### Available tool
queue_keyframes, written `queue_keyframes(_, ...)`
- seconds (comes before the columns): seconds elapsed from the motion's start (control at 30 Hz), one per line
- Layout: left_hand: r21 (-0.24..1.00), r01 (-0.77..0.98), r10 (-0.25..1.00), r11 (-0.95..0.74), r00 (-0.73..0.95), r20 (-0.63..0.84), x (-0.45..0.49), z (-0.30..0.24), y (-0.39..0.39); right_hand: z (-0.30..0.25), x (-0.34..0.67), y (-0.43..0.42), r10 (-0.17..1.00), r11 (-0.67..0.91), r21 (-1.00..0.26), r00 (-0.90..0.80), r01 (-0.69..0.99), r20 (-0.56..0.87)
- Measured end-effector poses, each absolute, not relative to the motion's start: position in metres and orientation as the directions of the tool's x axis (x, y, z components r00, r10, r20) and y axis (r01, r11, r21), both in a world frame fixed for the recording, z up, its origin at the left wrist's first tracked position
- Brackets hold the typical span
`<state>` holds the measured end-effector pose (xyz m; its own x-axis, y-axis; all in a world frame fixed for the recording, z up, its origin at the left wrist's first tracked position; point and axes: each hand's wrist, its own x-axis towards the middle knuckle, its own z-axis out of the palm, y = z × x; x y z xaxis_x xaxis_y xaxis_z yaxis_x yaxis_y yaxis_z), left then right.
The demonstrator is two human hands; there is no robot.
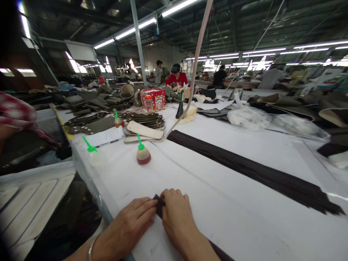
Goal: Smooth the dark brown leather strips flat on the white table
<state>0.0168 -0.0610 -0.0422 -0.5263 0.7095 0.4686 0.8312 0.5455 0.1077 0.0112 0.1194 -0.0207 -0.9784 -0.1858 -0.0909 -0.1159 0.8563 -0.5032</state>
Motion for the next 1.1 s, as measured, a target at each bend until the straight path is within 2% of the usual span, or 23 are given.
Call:
queue_keyframes(0.17,0.112,0.828,0.728,0.550,-0.541,0.421,0.015,-0.043,-0.063,-0.024,0.010,0.116,-0.169,0.848,-0.519,-0.983,-0.106,-0.075)
queue_keyframes(0.3,0.114,0.818,0.720,0.563,-0.554,0.418,0.016,-0.043,-0.064,-0.030,0.012,0.116,-0.153,0.804,-0.582,-0.988,-0.119,-0.009)
queue_keyframes(0.47,0.111,0.814,0.718,0.570,-0.559,0.414,0.015,-0.042,-0.065,-0.042,0.016,0.117,-0.160,0.761,-0.624,-0.983,-0.178,0.086)
queue_keyframes(0.63,0.085,0.819,0.733,0.568,-0.550,0.401,0.013,-0.045,-0.067,-0.046,0.018,0.118,-0.189,0.730,-0.648,-0.975,-0.220,0.118)
queue_keyframes(1.1,-0.002,0.826,0.747,0.563,-0.508,0.428,0.011,-0.043,-0.069,-0.062,0.026,0.126,-0.306,0.722,-0.567,-0.918,-0.396,0.251)
